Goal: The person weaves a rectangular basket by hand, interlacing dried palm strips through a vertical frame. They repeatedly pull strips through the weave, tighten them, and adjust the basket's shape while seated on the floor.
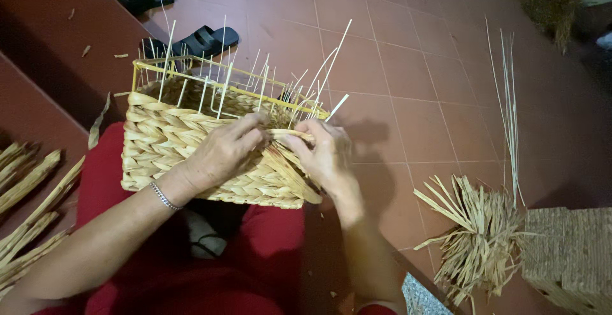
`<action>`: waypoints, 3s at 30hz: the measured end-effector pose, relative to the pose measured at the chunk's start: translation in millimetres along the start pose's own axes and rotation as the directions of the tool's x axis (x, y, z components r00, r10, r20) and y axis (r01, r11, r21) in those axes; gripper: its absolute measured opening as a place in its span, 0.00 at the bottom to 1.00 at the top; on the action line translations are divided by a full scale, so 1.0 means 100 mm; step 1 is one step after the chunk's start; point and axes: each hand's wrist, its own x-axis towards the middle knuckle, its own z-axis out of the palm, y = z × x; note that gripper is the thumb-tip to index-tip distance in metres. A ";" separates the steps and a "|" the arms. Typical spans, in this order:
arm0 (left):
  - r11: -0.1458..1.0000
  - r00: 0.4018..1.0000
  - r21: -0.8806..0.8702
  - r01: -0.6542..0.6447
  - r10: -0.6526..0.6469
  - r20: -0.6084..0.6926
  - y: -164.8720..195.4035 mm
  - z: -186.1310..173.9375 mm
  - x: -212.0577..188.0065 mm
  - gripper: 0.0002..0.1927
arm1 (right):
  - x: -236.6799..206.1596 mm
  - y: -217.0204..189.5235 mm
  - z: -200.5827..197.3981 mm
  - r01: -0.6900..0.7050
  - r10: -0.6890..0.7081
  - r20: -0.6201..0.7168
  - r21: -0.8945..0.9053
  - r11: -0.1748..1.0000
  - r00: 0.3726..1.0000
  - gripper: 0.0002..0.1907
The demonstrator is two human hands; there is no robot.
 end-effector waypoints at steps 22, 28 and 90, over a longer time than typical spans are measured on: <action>0.957 0.965 0.276 0.088 -0.151 0.214 -0.17 0.25 0.26 0.18 | -0.43 -0.18 -0.13 0.032 -0.044 -0.119 -0.101 0.994 0.992 0.11; 0.928 0.800 0.226 0.295 -0.369 0.472 -0.24 0.43 0.40 0.04 | -0.55 -0.28 -0.16 0.045 -0.040 0.041 -0.131 0.990 0.998 0.12; 0.886 0.721 0.226 0.404 -0.460 0.518 -0.09 0.68 0.73 0.13 | -0.65 0.10 0.00 0.108 -0.109 -0.013 -0.086 0.990 0.994 0.20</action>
